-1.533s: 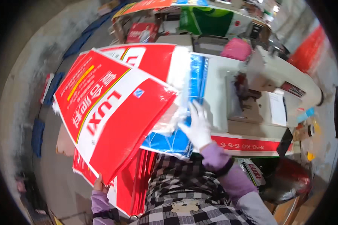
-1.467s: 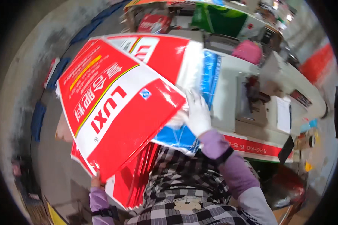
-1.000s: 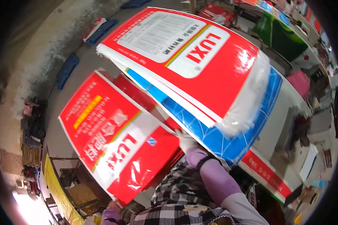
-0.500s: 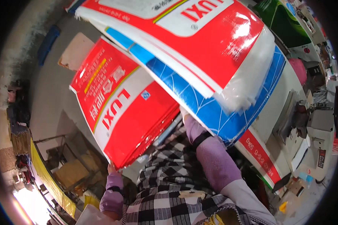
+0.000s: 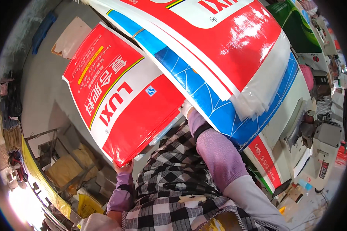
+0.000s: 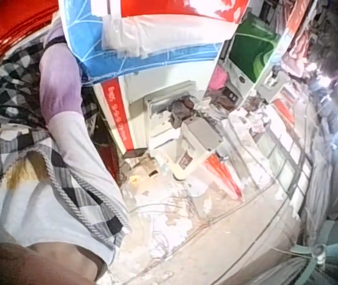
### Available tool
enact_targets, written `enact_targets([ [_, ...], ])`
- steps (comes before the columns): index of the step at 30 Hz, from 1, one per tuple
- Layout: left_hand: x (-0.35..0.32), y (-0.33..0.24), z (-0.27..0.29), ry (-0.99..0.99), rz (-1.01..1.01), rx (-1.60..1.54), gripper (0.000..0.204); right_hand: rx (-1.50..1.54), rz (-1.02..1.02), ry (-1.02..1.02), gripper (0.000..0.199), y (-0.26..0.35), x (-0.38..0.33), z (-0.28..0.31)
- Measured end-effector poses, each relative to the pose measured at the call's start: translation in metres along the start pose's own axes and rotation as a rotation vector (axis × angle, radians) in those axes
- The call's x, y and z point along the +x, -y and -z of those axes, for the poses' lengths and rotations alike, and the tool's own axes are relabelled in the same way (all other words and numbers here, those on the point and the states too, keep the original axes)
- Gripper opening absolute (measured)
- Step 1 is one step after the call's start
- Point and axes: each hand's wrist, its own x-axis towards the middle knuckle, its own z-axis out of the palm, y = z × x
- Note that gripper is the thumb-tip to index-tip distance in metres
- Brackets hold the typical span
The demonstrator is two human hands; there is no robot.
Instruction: Using an industrial sewing machine to stitch together large printed fertilizer bags.
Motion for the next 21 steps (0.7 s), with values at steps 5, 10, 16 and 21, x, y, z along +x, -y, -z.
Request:
enact_targets([
  [5,0.009,-0.006,0.012,0.009,0.014,-0.104,0.074,0.04,0.01,-0.017,0.047,0.001,-0.005,-0.007],
  [10,0.019,-0.006,0.027,0.062,-0.064,-0.048,0.07,0.062,-0.006,-0.007,0.048,-0.006,-0.008,0.001],
  [16,0.027,-0.015,0.038,0.016,-0.094,0.04,0.085,0.071,-0.044,0.001,0.049,-0.011,-0.016,0.005],
  [21,0.028,-0.017,0.013,-0.007,0.099,-0.133,0.081,0.065,-0.04,-0.007,0.05,-0.011,-0.016,0.012],
])
